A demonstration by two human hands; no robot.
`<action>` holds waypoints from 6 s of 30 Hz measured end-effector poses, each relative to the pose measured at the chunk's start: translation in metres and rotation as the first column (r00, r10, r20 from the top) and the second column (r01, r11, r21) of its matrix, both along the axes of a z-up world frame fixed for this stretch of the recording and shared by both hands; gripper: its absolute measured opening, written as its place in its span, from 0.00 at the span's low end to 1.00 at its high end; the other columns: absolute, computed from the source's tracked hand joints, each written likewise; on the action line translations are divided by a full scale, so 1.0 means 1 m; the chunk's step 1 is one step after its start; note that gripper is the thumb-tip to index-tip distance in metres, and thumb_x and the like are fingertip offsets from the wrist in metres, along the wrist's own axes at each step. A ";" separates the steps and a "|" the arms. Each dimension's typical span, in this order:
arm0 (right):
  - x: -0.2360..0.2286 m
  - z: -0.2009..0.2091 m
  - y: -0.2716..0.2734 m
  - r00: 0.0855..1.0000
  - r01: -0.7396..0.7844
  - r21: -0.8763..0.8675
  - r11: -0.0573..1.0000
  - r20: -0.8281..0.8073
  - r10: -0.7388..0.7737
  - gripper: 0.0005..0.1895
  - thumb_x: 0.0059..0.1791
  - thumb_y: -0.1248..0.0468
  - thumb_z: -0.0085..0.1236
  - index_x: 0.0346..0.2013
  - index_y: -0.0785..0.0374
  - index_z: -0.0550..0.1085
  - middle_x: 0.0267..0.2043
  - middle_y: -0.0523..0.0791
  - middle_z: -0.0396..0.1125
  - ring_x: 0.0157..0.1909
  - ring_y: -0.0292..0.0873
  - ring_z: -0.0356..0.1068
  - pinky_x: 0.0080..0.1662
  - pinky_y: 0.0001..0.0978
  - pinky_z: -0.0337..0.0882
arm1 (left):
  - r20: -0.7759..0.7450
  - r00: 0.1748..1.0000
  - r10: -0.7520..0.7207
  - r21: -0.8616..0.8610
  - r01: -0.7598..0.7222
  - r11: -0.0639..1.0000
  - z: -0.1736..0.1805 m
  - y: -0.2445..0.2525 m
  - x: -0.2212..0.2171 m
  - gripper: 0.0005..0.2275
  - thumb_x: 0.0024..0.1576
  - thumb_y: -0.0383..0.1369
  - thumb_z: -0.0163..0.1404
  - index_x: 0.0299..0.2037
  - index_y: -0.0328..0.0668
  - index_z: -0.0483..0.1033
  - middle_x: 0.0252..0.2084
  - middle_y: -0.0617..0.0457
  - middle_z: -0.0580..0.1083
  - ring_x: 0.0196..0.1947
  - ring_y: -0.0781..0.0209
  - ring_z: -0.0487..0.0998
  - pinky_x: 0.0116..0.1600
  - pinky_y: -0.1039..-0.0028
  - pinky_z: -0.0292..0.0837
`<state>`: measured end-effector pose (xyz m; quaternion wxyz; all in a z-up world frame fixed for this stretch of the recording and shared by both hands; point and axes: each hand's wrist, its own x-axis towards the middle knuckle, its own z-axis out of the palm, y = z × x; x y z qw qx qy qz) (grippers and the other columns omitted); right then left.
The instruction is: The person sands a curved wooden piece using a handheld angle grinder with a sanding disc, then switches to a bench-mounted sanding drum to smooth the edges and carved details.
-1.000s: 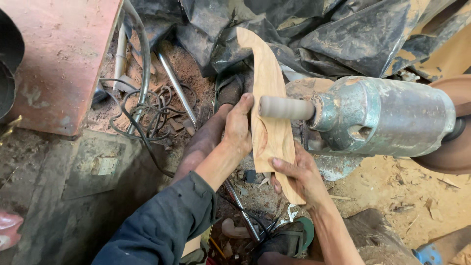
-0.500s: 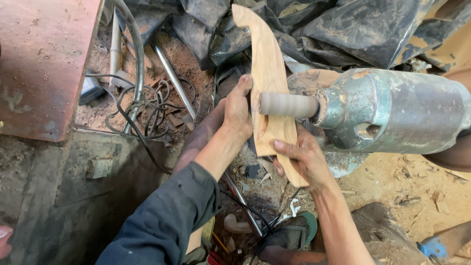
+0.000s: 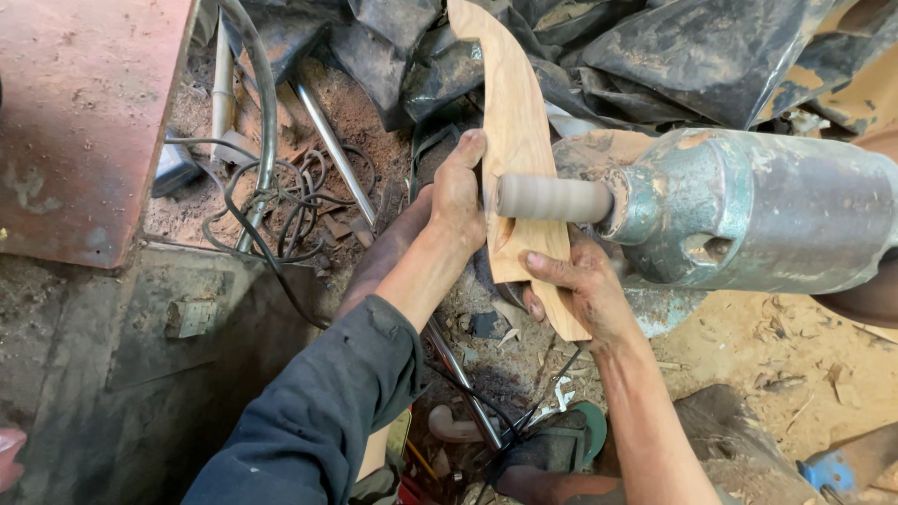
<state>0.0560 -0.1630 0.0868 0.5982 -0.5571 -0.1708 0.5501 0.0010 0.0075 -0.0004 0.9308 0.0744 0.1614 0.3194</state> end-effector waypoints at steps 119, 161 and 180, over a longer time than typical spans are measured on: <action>-0.199 -0.013 -0.184 0.928 0.348 -0.055 0.936 -0.119 -0.353 0.46 0.41 0.73 0.61 0.71 0.66 0.52 0.46 0.57 0.72 0.22 0.43 0.71 0.21 0.33 0.71 | 0.006 0.940 -0.342 0.014 0.342 0.939 0.025 -0.145 -0.113 0.15 0.67 0.33 0.46 0.62 0.41 0.70 0.51 0.52 0.77 0.45 0.63 0.81 0.50 0.69 0.81; -0.078 -0.008 -0.067 0.971 0.236 0.087 0.968 -0.049 -0.233 0.33 0.44 0.62 0.65 0.59 0.72 0.64 0.34 0.51 0.72 0.14 0.37 0.66 0.16 0.24 0.65 | 0.389 0.921 -0.016 -0.163 0.086 0.983 -0.044 -0.054 0.012 0.25 0.70 0.40 0.27 0.66 0.29 0.67 0.63 0.37 0.70 0.59 0.44 0.74 0.68 0.56 0.68; -0.091 -0.019 -0.088 0.973 0.231 0.033 0.972 -0.003 -0.231 0.35 0.44 0.60 0.67 0.57 0.80 0.63 0.28 0.54 0.72 0.14 0.38 0.67 0.14 0.28 0.67 | 0.146 0.988 -0.058 -0.203 0.088 0.975 -0.023 -0.071 -0.023 0.18 0.70 0.42 0.29 0.58 0.40 0.65 0.57 0.35 0.72 0.52 0.43 0.78 0.62 0.50 0.73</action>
